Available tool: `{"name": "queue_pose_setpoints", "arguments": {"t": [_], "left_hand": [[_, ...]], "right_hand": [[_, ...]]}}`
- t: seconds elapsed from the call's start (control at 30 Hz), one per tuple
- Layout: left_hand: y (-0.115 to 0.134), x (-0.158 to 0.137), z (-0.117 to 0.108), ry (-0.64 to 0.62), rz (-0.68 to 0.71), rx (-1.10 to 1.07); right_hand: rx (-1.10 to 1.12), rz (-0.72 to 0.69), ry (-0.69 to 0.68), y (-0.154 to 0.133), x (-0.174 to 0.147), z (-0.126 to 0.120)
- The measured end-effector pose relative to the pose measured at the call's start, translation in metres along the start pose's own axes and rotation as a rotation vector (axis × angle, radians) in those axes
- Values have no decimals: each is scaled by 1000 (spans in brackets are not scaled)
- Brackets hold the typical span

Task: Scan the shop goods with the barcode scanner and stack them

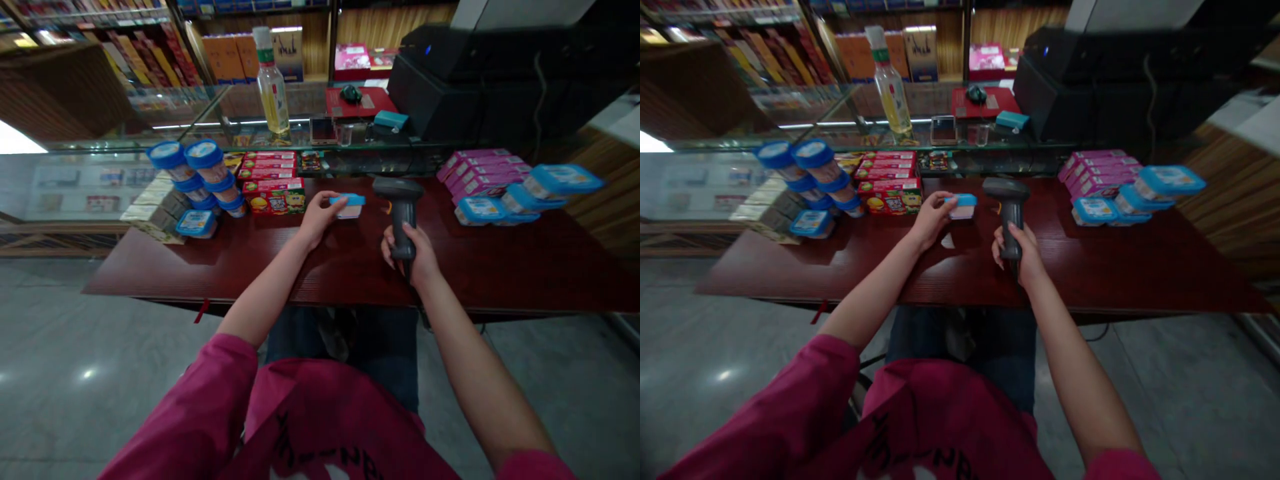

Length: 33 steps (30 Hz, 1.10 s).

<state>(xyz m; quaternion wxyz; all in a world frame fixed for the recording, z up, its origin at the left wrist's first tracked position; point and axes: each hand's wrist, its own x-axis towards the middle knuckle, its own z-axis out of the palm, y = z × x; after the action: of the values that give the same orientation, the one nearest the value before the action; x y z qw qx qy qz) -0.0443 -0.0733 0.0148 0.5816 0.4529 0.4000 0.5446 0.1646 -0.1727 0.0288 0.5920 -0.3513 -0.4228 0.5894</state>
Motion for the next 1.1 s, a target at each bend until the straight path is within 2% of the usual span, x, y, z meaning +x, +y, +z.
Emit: {"name": "queue_pose_setpoints", "arguments": {"t": [0.1, 0.2, 0.3, 0.43, 0.5, 0.57, 0.7, 0.83, 0.93, 1.1], "left_hand": [[7, -32, -18, 72, 233, 342], [12, -65, -57, 189, 372, 632], [19, -91, -108, 292, 395, 861], [29, -114, -169, 412, 428, 1027], [33, -123, -190, 415, 448, 1084], [35, -131, -206, 361, 455, 1131], [41, -149, -228, 193, 471, 1170], [49, -160, -240, 53, 575, 1234], [52, -158, -240, 85, 608, 1350], [57, -145, -231, 181, 559, 1493]], "right_hand": [[-7, -13, 15, 4, 3, 5], [-2, 3, 1, 13, 4, 20], [0, 20, -39, 23, 6, 42], [0, 18, -101, 32, 10, 69], [-1, 17, -138, 35, 12, 81], [-8, 28, -190, 38, 13, 92], [-44, 85, -300, 49, 11, 111], [-100, 150, -369, 59, 9, 119], [-111, 158, -367, 62, 7, 118], [-76, 139, -337, 61, 6, 115]]}}
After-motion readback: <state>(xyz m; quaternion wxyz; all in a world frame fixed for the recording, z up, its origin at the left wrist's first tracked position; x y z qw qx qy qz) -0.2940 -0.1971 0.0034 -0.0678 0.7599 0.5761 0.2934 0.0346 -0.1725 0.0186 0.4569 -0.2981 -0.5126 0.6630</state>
